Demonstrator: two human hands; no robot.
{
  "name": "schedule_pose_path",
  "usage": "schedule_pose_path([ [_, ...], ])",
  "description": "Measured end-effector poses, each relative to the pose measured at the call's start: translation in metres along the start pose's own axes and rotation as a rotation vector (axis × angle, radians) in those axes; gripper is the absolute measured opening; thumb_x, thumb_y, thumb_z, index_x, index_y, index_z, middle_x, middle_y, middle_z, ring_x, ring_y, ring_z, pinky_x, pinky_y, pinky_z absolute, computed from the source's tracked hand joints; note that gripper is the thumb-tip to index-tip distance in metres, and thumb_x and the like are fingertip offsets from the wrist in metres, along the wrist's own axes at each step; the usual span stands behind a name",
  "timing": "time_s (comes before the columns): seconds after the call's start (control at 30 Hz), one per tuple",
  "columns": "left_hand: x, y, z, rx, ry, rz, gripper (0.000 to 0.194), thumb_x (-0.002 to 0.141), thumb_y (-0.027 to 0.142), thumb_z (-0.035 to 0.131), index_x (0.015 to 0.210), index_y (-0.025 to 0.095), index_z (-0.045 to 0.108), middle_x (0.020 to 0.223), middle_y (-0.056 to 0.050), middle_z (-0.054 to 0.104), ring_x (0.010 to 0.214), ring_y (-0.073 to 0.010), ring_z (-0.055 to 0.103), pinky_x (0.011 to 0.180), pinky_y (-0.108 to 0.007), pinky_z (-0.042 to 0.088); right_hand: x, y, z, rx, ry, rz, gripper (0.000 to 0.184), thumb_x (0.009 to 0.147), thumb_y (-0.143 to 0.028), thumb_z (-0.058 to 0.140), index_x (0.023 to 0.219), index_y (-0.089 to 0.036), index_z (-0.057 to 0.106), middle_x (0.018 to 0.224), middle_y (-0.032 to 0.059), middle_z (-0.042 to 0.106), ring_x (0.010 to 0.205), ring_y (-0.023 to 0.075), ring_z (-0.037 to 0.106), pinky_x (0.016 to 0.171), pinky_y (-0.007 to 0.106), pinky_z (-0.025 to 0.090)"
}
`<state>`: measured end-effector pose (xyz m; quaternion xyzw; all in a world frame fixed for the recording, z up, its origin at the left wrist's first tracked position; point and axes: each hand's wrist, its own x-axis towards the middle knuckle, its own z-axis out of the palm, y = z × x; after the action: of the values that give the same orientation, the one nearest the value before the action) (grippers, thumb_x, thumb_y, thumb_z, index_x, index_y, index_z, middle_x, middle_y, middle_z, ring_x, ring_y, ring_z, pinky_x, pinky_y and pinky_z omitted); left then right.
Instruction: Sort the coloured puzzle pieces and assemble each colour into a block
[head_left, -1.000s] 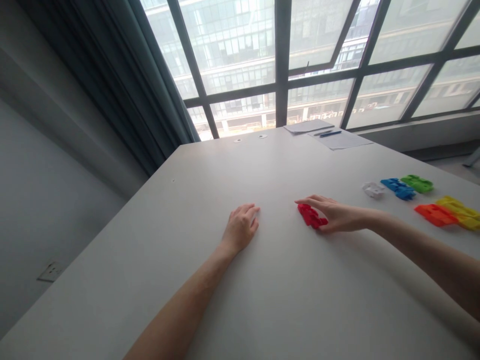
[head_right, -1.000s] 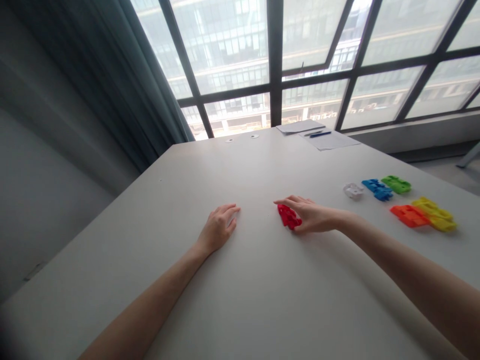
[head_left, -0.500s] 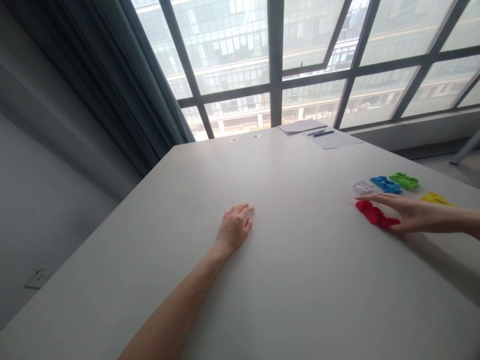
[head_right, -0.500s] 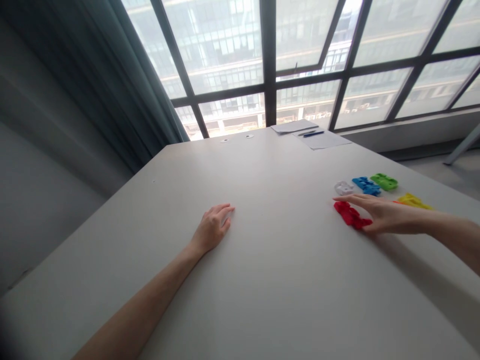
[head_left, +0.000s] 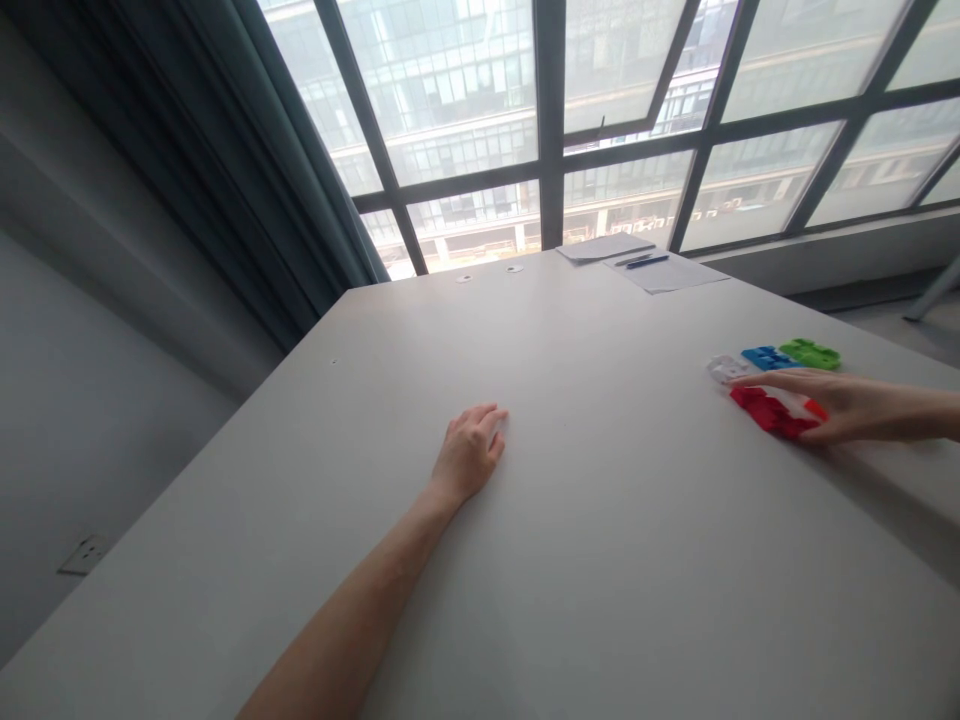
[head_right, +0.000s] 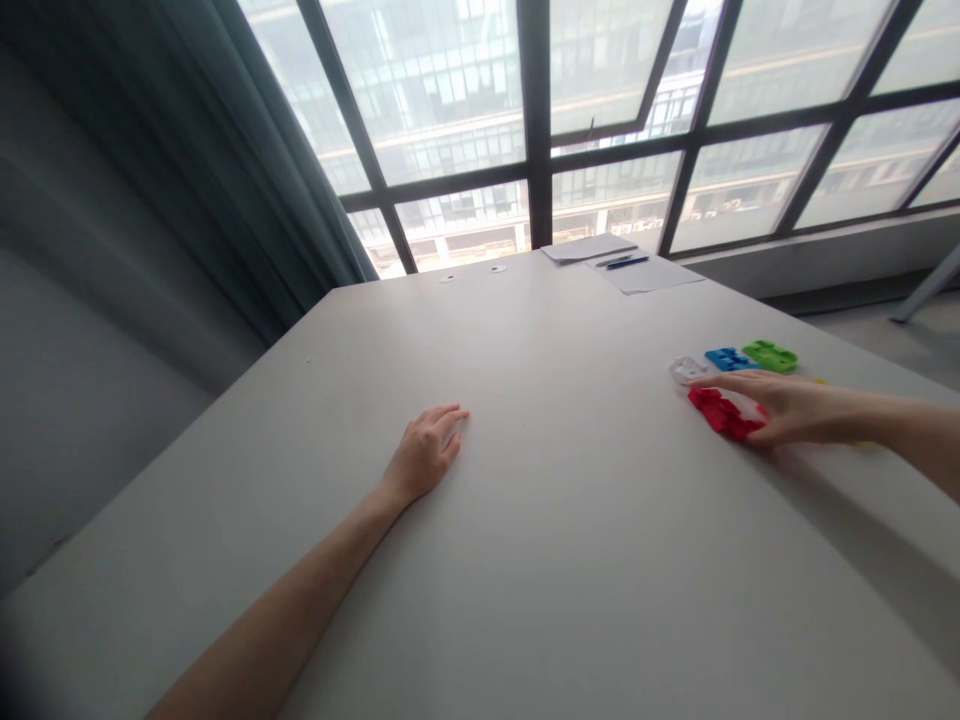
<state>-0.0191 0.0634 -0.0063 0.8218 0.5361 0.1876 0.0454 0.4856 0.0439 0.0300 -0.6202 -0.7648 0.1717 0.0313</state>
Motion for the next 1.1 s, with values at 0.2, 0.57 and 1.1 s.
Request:
schedule_pose_path([
  [0.2,0.000,0.000,0.000,0.001,-0.002,0.000,0.036,0.088,0.014,0.051,0.122,0.021,0.060,0.135,-0.008,0.058,0.126,-0.0236,0.052,0.108,-0.045,0.039,-0.004,-0.030,-0.014,-0.020,0.079,-0.120,0.070,0.071,-0.044,0.066,0.139,-0.037,0.049,0.145,0.0089,0.049,0.132,0.0339,0.046,0.103,0.048,0.043],
  [0.57,-0.004,0.002,-0.004,0.055,0.054,0.021,0.035,0.086,0.012,0.051,0.118,0.022,0.061,0.130,-0.009,0.060,0.123,-0.0247,0.053,0.106,-0.046,0.041,0.075,-0.218,0.068,0.010,0.228,-0.517,0.038,0.090,-0.031,0.051,0.126,-0.028,0.058,0.138,0.0093,0.055,0.128,0.0287,0.049,0.102,0.049,0.042],
  [1.1,-0.006,0.002,-0.002,0.059,0.023,0.003,0.037,0.088,0.012,0.049,0.123,0.020,0.057,0.134,-0.011,0.056,0.125,-0.0236,0.052,0.107,-0.044,0.039,0.100,-0.216,0.100,-0.049,0.338,-0.416,0.036,0.096,-0.032,0.038,0.125,-0.022,0.057,0.138,0.0107,0.055,0.130,0.0259,0.047,0.104,0.045,0.037],
])
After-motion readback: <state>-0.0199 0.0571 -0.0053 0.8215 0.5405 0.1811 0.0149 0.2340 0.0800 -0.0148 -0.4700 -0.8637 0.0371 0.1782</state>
